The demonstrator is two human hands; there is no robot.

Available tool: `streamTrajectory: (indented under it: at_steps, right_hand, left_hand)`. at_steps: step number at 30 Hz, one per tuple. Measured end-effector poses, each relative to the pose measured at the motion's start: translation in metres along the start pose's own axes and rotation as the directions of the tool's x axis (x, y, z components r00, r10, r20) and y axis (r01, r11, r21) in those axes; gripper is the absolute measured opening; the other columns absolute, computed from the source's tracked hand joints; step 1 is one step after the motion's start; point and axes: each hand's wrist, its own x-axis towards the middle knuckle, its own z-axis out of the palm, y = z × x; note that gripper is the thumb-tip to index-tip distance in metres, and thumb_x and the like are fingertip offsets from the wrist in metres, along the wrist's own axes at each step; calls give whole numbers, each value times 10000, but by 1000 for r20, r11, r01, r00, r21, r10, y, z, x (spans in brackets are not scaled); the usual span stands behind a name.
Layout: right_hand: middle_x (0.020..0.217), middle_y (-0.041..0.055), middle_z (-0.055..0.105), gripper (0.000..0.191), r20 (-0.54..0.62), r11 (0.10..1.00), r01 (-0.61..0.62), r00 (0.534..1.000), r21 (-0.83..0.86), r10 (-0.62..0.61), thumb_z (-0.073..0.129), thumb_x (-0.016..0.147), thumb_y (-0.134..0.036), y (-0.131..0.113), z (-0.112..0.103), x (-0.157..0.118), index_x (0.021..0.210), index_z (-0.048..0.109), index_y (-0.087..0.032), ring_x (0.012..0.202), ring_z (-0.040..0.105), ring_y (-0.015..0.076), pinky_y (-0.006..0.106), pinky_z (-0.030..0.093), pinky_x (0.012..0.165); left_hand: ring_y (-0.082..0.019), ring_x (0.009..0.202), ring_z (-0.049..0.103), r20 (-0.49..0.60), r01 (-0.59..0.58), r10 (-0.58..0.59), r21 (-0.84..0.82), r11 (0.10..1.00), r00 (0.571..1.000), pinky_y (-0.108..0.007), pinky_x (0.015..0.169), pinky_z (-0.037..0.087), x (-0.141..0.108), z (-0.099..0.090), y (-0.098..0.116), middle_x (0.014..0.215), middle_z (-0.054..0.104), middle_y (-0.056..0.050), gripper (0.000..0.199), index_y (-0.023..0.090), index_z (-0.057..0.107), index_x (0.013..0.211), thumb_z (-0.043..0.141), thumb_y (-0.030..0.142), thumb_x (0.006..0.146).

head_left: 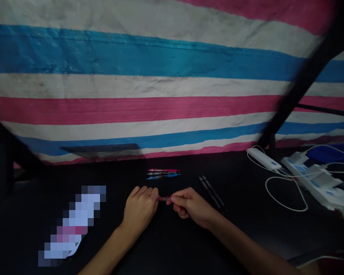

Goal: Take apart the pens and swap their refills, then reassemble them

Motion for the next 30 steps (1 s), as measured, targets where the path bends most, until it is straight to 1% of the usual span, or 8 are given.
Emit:
streamTrajectory:
  at_steps: [3, 6, 8, 11, 15, 20, 24, 30]
  right_hand:
    - [543, -26, 460, 250, -22, 945, 153, 986, -288, -166, 508, 870, -297, 4, 5, -2, 764, 649, -119, 472, 382, 76, 215, 264, 453]
    - [616, 4, 538, 255, 55, 682, 375, 895, -628, -442, 470, 903, -255, 3, 5, -4, 795, 672, -141, 566, 474, 111, 241, 363, 562]
    - [775, 48, 617, 244, 152, 519, 470, 828, -714, -540, 457, 915, -243, 2, 1, -5, 990, 674, -162, 695, 547, 149, 259, 415, 669]
    - [959, 90, 642, 305, 231, 421, 519, 791, -743, -567, 453, 921, -244, -3, -7, -4, 1178, 609, -193, 847, 585, 187, 281, 441, 771]
    - [920, 69, 660, 270, 97, 499, 448, 808, -742, -581, 493, 896, -228, -8, -16, 0, 1115, 650, -218, 812, 602, 183, 294, 453, 758]
    - [736, 32, 630, 263, -156, 810, 275, 900, -518, -406, 557, 843, -284, -13, -27, 4, 1057, 662, -173, 609, 567, 136, 250, 444, 561]
    - [588, -18, 507, 299, -188, 927, 248, 933, -281, -306, 527, 856, -373, -17, -32, 5, 937, 684, -132, 499, 472, 92, 228, 395, 496]
    - [624, -10, 523, 279, -175, 965, 241, 951, -99, -255, 578, 823, -388, -18, -33, 5, 875, 674, -131, 541, 509, 97, 231, 402, 517]
  left_hand:
    - [-232, 640, 620, 23, 50, -51, 11, 999, 998, -341, 627, 378, -2, 5, -2, 608, 649, -41, 195, 178, 614, 665, 471, 124, 787]
    - [-232, 616, 635, 92, 118, -117, -5, 993, 989, -309, 567, 373, -2, 7, -2, 623, 666, -54, 198, 186, 624, 676, 464, 146, 785]
    - [-227, 592, 636, 156, 149, -141, -46, 988, 978, -284, 519, 357, -1, 6, -2, 635, 669, -50, 197, 198, 616, 689, 455, 182, 803]
    - [-225, 599, 628, 171, 149, -121, -157, 976, 978, -283, 532, 385, 1, 4, -2, 649, 650, -34, 167, 214, 591, 754, 450, 248, 838]
    - [-242, 823, 619, -1, 89, -99, -433, 897, 995, -363, 727, 457, 3, 3, -9, 871, 640, -55, 154, 212, 546, 975, 490, 280, 850]
    - [-207, 936, 582, -86, 81, -199, -705, 705, 976, -344, 816, 462, 4, 2, -24, 1012, 599, -58, 233, 221, 523, 1100, 513, 270, 873]
    - [-191, 904, 584, -124, 30, -196, -772, 635, 973, -319, 799, 458, 4, 0, -29, 952, 610, -37, 160, 224, 596, 1013, 551, 249, 862]
    - [-171, 800, 604, -74, 72, -250, -846, 528, 965, -279, 714, 459, 3, 1, -27, 869, 631, -27, 145, 218, 657, 958, 599, 266, 835]
